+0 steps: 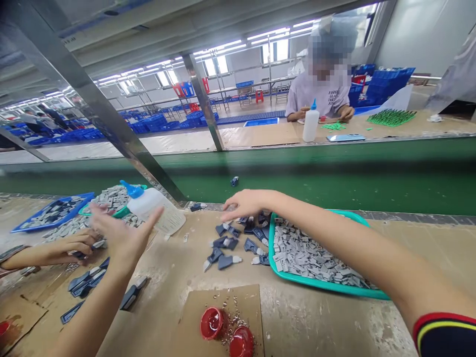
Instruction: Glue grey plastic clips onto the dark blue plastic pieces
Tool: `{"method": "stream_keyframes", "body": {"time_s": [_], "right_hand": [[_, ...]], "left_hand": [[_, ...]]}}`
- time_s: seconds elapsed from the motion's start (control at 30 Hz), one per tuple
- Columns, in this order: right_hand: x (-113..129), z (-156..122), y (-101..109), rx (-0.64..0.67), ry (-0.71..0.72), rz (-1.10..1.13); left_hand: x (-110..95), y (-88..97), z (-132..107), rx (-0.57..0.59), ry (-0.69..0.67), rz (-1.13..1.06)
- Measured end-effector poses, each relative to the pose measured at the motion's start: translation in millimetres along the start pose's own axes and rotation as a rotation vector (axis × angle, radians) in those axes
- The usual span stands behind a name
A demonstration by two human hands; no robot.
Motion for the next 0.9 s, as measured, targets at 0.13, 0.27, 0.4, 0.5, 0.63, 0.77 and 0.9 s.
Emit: {"method": "stream_keyframes", "body": {"time_s": [0.13, 0.27, 0.4, 0.5, 0.63, 0.77, 0.9], "right_hand": [[-52, -3, 35, -0.136, -0.295, -0.116], [-84, 2, 20, -0.023, -0.394, -0.132], [-81, 2, 4, -0.045, -0.359, -0.16], [-65, -7, 11, -0.063, -0.296, -0.107], [-34, -29, 22, -0.023, -0.173, -0.009], [-29, -73, 36, -0.251, -0.202, -0.152], [-55, -131, 36, -0.455, -0.422, -0.278]], "left_hand": [[-46, -17.3, -5, -0.234, -0.547, -0.07], [-62, -136.9, 2, 0.516, -0.534, 0.054], [-48, -223.5, 13, 0.906, -0.419, 0.125], [-39, -244.9, 14, 1.014, -0.455, 0.037], [-37, -242.2, 6, 1.063, -0.496, -0.065], [-47, -225.6, -11, 1.088, -0.478, -0.139], [-66, -205.3, -37, 1.181, -0.454, -0.229]]}}
Point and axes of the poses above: each hand's wrist, its own z-axis towards the middle knuckle, its own y-axis out of the back of the hand, x = y × z, the point moved 4 cm from there along z, towards the middle knuckle, and after that the axes turned 14 degrees about -x, right-handed, at the moved point
